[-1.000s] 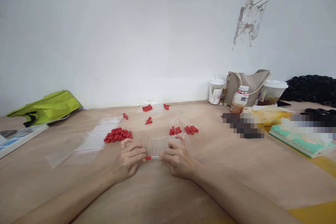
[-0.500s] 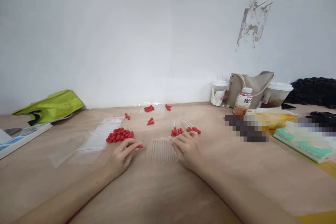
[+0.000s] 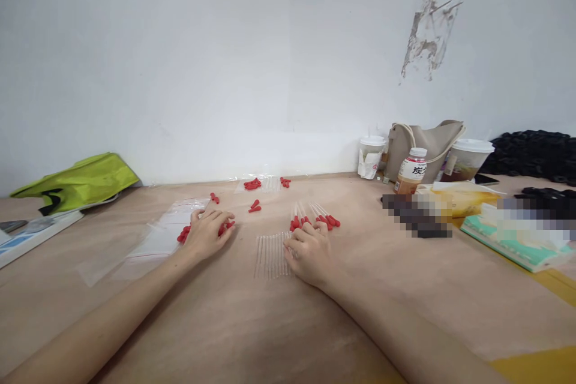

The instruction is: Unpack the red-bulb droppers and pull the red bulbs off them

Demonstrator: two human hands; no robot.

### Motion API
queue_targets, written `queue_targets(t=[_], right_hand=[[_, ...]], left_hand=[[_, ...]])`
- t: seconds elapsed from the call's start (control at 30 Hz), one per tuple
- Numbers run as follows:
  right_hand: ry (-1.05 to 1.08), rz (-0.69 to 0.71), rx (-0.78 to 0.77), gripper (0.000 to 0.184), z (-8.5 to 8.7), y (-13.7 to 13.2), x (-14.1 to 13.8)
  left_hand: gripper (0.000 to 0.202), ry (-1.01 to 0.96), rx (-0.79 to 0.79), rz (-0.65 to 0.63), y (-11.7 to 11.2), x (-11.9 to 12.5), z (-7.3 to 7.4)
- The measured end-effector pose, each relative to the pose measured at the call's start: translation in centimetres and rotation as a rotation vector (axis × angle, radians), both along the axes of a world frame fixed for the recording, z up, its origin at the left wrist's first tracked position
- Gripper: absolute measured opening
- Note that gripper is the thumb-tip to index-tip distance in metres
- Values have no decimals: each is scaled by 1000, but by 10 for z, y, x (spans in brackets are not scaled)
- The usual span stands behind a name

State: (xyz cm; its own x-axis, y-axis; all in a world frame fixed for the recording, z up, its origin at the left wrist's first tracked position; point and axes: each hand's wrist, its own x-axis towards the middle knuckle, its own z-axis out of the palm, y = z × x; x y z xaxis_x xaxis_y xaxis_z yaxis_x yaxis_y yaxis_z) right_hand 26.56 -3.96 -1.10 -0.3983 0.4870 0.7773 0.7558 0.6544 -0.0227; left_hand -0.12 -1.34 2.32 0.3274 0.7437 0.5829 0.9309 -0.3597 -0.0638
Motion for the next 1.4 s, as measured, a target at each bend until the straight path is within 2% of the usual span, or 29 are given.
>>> queue_targets(t=[0.13,0.43,0.6,0.73,0.83,0.93,1.13,1.27,1.4], right_hand=[[-21,49,-77,16,3,-4,0],[-79,52,-177,32,3,-9,2],[-77,42,-173,35,3,-9,3],[15,30,-113,31,4,-8,6],[96,-28,-78,25,8,-5,15],[145,-108,-58,27,10,3,30],[228,-296,-92,27,4,22,60],[257,-327,-113,30,3,25,61],[236,-300,-82,26,4,21,56]], left_hand=[[14,65,-10,5,-1,0,-6],[18,30,11,20,-8,-1,-12],[19,15,-4,15,-7,-1,-15],[20,-16,23,-2,-8,5,-12],[18,-60,-28,-52,-4,25,-3],[17,-144,-206,-52,8,58,6],[35,-200,-410,-5,41,126,10],[46,-199,-475,26,48,145,9],[43,-190,-473,44,49,149,9]])
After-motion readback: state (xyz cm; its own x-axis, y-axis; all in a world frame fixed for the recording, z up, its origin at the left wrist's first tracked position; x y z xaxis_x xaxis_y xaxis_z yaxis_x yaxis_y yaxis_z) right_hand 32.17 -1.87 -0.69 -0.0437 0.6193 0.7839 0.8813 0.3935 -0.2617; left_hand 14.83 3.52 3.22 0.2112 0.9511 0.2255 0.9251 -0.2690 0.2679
